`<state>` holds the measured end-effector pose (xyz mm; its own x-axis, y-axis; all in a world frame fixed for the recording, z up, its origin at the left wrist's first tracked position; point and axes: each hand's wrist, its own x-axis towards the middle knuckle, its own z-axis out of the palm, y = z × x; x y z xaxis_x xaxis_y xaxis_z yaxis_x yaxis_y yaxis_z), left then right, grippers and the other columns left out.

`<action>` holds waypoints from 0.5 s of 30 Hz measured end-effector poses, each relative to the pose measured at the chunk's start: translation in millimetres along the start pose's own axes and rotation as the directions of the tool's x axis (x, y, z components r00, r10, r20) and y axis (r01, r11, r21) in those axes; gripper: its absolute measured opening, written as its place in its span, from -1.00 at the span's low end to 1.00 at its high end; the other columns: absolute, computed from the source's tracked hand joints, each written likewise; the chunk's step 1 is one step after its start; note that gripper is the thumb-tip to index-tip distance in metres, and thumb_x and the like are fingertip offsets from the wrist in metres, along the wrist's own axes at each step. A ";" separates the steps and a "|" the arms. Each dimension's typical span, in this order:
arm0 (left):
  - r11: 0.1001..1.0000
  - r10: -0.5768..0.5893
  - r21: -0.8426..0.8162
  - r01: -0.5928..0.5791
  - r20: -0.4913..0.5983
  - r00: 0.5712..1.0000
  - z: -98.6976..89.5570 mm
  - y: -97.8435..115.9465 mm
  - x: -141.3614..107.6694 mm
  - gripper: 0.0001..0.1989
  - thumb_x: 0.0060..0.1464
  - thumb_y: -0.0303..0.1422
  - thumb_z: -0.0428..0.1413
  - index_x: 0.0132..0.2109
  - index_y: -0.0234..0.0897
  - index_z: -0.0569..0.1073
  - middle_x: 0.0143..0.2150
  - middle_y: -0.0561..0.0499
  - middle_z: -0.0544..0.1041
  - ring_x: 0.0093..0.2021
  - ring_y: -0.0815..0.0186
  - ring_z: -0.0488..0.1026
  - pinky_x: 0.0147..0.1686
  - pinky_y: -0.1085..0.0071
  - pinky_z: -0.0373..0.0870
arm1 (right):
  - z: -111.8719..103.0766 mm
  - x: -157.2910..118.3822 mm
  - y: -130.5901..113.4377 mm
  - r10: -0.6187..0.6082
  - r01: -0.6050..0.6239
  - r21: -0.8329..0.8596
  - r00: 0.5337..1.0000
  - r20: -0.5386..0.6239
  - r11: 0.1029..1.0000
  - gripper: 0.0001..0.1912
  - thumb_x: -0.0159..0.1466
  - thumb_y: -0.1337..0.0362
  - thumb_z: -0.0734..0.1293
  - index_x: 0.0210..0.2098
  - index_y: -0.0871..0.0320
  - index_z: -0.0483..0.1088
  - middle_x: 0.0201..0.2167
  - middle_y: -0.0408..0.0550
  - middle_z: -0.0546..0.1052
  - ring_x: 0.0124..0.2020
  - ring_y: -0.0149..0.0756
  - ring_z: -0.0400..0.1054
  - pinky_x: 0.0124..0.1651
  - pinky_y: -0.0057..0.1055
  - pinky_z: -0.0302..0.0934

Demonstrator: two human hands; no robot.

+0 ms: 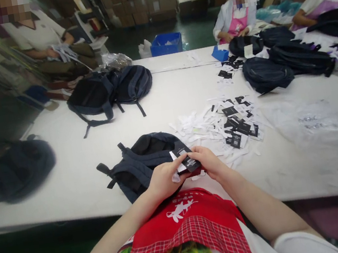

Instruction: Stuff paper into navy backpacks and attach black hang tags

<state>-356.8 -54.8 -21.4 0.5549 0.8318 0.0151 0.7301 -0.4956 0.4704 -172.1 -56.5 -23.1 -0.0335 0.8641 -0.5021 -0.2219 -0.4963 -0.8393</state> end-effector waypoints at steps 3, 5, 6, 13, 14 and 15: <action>0.999 0.047 0.027 -0.046 -0.021 0.999 1.5 -2.7 2.2 -0.53 0.15 -0.05 0.11 0.16 -0.05 0.40 -0.15 -0.03 0.63 -0.18 0.18 0.58 -0.19 0.34 0.43 | -3.2 3.4 4.4 -0.026 0.025 -0.056 1.000 -0.012 0.998 -0.65 0.05 0.00 0.41 -0.44 0.15 0.32 -0.63 -0.24 0.36 -0.66 -0.48 0.15 -0.66 -0.55 -0.07; 1.000 0.009 0.026 -0.007 -0.052 0.999 1.0 -2.8 2.5 -0.55 0.15 -0.03 0.10 0.12 -0.10 0.44 -0.15 -0.06 0.64 -0.19 0.17 0.58 -0.18 0.33 0.44 | -9.9 3.4 6.5 -0.089 0.084 -0.125 0.996 -0.030 0.989 -0.65 0.13 -0.04 0.34 -0.38 0.15 0.35 -0.66 -0.29 0.29 -0.69 -0.52 0.04 -0.66 -0.54 -0.16; 1.000 -0.010 0.026 0.012 -0.064 0.998 0.8 -2.5 2.5 -0.54 0.16 -0.03 0.09 0.12 -0.13 0.45 -0.15 -0.07 0.64 -0.19 0.16 0.59 -0.18 0.33 0.45 | -14.2 2.1 7.2 -0.148 0.138 -0.179 0.988 -0.039 0.974 -0.65 0.16 -0.04 0.33 -0.36 0.14 0.35 -0.65 -0.29 0.28 -0.69 -0.52 0.02 -0.64 -0.53 -0.14; 0.998 -0.043 0.035 0.046 -0.085 0.995 5.0 1.3 6.1 -0.50 0.17 -0.03 0.08 0.14 -0.22 0.41 -0.13 -0.12 0.64 -0.19 0.13 0.59 -0.20 0.30 0.47 | -31.5 -26.2 -4.9 -0.591 0.533 -0.713 0.780 0.205 0.456 -0.69 0.23 0.12 0.36 -0.06 0.08 0.43 -0.27 -0.06 0.48 -0.51 -0.42 0.24 -0.37 -0.39 0.25; 0.998 -0.038 0.038 0.042 -0.090 0.995 6.2 1.4 6.5 -0.49 0.17 -0.02 0.07 0.14 -0.22 0.41 -0.13 -0.12 0.64 -0.19 0.13 0.59 -0.20 0.31 0.47 | -31.0 -28.5 -7.8 -0.600 0.563 -0.743 0.751 0.277 0.362 -0.69 0.23 0.15 0.37 -0.05 0.06 0.45 -0.20 -0.03 0.48 -0.43 -0.38 0.31 -0.29 -0.36 0.29; 0.999 -0.028 0.042 0.032 -0.095 0.995 7.3 1.2 6.6 -0.49 0.17 -0.02 0.07 0.13 -0.23 0.41 -0.13 -0.11 0.64 -0.19 0.14 0.59 -0.20 0.31 0.47 | -30.3 -29.6 -10.3 -0.601 0.584 -0.758 0.728 0.330 0.290 -0.73 0.23 0.18 0.37 -0.07 0.04 0.48 -0.13 -0.01 0.47 -0.34 -0.33 0.36 -0.21 -0.34 0.31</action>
<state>-349.3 -51.7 -27.1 0.4935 0.8655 0.0858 0.7638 -0.4784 0.4333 -139.3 -79.5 -6.0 -0.2130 0.9546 0.2080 0.6547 0.2975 -0.6949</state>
